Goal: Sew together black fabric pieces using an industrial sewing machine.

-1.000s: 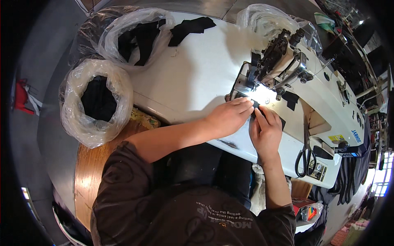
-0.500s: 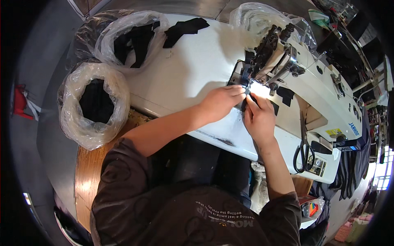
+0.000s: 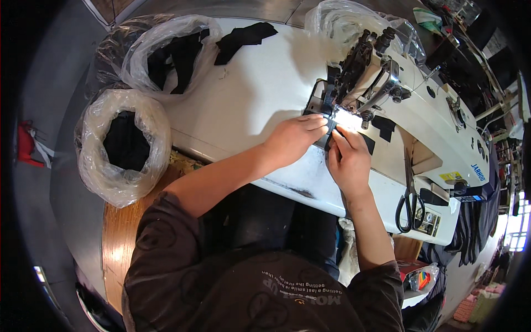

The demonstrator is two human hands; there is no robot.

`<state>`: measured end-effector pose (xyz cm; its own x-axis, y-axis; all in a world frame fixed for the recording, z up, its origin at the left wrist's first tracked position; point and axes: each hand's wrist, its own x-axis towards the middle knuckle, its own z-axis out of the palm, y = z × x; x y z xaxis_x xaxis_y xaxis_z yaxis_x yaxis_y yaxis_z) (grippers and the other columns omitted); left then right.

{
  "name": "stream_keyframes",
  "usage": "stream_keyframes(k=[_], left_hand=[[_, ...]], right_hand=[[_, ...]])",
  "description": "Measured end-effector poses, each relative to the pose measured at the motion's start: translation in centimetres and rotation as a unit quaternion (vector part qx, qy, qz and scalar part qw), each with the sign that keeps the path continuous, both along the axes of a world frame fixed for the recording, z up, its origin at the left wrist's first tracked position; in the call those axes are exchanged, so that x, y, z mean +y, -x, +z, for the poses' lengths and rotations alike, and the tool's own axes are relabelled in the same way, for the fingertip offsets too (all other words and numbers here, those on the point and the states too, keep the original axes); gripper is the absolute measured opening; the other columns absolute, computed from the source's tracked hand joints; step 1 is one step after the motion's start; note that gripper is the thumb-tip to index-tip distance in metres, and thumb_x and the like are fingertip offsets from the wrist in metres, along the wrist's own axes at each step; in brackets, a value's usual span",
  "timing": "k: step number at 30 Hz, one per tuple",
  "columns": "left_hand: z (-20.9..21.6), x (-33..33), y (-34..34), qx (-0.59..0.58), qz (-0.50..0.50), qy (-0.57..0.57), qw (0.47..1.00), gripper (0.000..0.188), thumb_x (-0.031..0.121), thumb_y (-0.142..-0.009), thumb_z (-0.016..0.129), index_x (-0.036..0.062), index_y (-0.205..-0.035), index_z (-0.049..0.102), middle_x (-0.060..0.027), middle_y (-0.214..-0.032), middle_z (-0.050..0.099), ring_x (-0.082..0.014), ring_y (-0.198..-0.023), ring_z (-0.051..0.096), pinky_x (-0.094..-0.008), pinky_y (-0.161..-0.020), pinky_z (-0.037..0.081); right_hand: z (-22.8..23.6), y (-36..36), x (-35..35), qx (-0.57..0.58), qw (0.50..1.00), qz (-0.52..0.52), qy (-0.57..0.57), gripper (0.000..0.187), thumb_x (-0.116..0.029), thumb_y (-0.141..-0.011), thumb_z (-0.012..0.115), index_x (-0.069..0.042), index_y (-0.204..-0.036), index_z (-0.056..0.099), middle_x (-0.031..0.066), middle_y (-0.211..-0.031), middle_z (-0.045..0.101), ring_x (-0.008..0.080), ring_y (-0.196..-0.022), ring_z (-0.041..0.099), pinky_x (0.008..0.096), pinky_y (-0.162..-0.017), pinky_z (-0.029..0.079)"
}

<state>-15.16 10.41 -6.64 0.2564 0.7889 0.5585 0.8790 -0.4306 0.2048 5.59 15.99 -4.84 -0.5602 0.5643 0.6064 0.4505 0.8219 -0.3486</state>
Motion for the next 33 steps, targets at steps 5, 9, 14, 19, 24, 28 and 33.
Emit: stream_keyframes(k=[5,9,14,19,24,28,33], left_hand=[[0.4,0.0,-0.2,0.003,0.008,0.001,1.000,0.027,0.005,-0.093,0.062,0.0025,-0.119,0.070,-0.0127,-0.133,0.073,-0.0300,-0.132,0.068,-0.0401,-0.107,0.059],[0.5,0.2,-0.2,0.006,0.006,0.004,1.000,0.028,0.003,-0.092,0.062,0.0011,-0.119,0.070,-0.0138,-0.133,0.073,-0.0302,-0.132,0.068,-0.0398,-0.107,0.058],[0.3,0.7,0.0,0.013,-0.001,0.007,1.000,0.032,0.000,-0.089,0.063,-0.0005,-0.120,0.072,-0.0147,-0.135,0.073,-0.0295,-0.133,0.068,-0.0383,-0.109,0.057],[0.2,1.5,0.1,0.028,-0.001,0.007,1.000,0.031,0.004,-0.090,0.067,-0.0034,-0.120,0.072,-0.0167,-0.137,0.072,-0.0292,-0.134,0.067,-0.0379,-0.110,0.056],[0.0,3.0,0.5,0.001,-0.001,0.003,1.000,0.031,0.006,-0.090,0.069,-0.0064,-0.118,0.071,-0.0196,-0.137,0.072,-0.0306,-0.131,0.068,-0.0389,-0.111,0.056],[0.2,3.3,0.7,-0.013,0.000,0.022,1.000,0.033,0.005,-0.089,0.068,-0.0075,-0.119,0.070,-0.0203,-0.137,0.071,-0.0327,-0.131,0.068,-0.0396,-0.111,0.056],[0.4,3.6,0.6,-0.018,0.001,0.014,1.000,0.036,0.005,-0.089,0.067,-0.0073,-0.122,0.070,-0.0206,-0.138,0.071,-0.0336,-0.133,0.067,-0.0409,-0.113,0.055]], right_hand=[[0.3,0.0,-0.2,-0.023,1.000,-0.002,-0.018,0.033,-0.001,-0.087,0.072,-0.003,-0.120,0.079,0.0155,-0.125,0.073,0.0375,-0.111,0.071,0.0453,-0.098,0.059],[0.1,0.1,0.0,-0.020,1.000,-0.007,-0.015,0.034,0.000,-0.086,0.072,-0.004,-0.119,0.079,0.0154,-0.125,0.073,0.0375,-0.110,0.070,0.0458,-0.097,0.059],[0.1,0.4,0.3,-0.023,0.999,-0.020,-0.025,0.032,0.001,-0.086,0.073,-0.003,-0.117,0.079,0.0153,-0.123,0.073,0.0374,-0.108,0.070,0.0462,-0.097,0.058],[0.0,0.8,0.9,-0.042,0.998,-0.036,-0.010,0.031,-0.001,-0.089,0.072,-0.001,-0.120,0.078,0.0170,-0.127,0.073,0.0385,-0.113,0.070,0.0465,-0.101,0.057],[-0.1,0.9,1.1,-0.053,0.998,-0.033,0.018,0.032,-0.005,-0.095,0.068,0.003,-0.125,0.074,0.0231,-0.134,0.071,0.0423,-0.123,0.068,0.0483,-0.110,0.053],[0.0,0.9,1.1,-0.068,0.997,-0.033,0.033,0.036,-0.006,-0.097,0.065,0.006,-0.130,0.070,0.0265,-0.139,0.068,0.0439,-0.130,0.065,0.0491,-0.115,0.050],[-0.3,1.0,1.3,-0.074,0.996,-0.032,0.026,0.040,-0.006,-0.098,0.064,0.006,-0.136,0.067,0.0266,-0.143,0.066,0.0436,-0.134,0.061,0.0498,-0.118,0.047]])
